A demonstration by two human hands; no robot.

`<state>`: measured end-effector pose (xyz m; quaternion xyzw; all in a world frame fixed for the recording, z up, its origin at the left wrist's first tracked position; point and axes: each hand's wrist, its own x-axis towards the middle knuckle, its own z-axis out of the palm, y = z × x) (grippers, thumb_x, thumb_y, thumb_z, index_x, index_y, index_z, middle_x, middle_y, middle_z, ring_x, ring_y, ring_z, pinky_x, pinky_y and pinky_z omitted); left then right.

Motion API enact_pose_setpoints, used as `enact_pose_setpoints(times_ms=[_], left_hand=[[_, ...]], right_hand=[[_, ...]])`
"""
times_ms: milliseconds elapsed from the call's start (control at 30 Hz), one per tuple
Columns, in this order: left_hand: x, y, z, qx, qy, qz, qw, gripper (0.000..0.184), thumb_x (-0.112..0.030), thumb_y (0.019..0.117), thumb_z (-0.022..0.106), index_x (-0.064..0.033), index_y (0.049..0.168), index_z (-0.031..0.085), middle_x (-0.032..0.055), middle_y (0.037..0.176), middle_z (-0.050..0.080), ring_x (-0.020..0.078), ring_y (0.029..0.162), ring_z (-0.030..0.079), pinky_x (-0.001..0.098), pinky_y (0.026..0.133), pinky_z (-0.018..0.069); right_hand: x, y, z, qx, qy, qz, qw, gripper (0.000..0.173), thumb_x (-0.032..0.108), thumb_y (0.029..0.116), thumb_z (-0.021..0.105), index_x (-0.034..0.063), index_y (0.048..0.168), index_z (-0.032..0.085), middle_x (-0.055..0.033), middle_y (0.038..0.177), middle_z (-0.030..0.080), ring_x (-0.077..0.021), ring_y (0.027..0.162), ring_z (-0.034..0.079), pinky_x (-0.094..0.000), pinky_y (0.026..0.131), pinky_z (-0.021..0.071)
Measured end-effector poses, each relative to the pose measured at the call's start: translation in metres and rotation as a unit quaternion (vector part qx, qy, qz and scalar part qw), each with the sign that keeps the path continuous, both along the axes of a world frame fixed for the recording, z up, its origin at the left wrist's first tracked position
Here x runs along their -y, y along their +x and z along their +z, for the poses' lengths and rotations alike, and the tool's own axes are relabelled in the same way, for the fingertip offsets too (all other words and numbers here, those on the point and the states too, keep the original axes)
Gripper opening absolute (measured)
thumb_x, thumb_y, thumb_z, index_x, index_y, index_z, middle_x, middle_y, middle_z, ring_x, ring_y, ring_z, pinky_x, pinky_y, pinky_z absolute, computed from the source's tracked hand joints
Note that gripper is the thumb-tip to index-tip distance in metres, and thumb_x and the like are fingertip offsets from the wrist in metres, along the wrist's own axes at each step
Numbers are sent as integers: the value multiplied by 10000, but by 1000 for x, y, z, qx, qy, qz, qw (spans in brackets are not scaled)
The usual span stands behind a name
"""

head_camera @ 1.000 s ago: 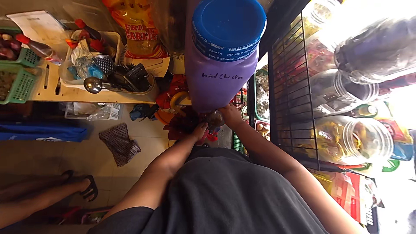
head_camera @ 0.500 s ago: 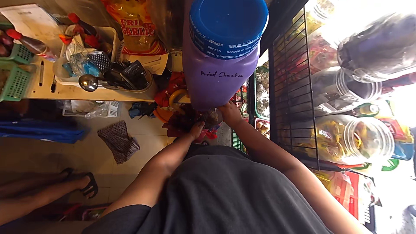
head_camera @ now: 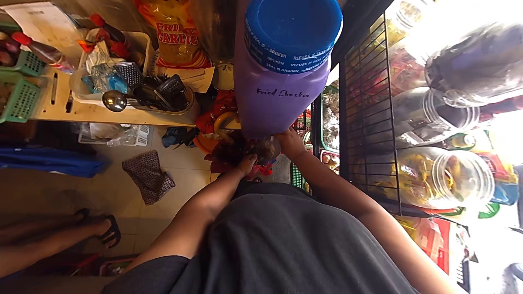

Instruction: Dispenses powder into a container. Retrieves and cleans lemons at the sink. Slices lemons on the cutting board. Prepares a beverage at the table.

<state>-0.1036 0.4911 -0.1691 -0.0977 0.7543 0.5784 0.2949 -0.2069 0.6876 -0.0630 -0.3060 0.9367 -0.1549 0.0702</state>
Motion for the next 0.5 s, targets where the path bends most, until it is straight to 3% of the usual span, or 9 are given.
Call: enact_pose_setpoints(times_ms=[233,500], left_hand=[[0,0,-21,-4,12,9,1000,476,-294,1142,259,26,1102,609,124,945,560,192,856,536,349,830,467],[0,2,8,7,-10,-5,1000,469,-279,1144,250,34,1122,598,141,962,556,209,863,528,360,827,461]], right_hand=[[0,1,0,5,2,-6,1000,374,-76,970,563,134,1222,743,-195,1306,659,-424,1239,614,-571,968,557],[0,2,2,5,-15,-4,1000,343,-66,974,574,122,1202,749,-211,1290,659,-435,1231,614,-583,961,556]])
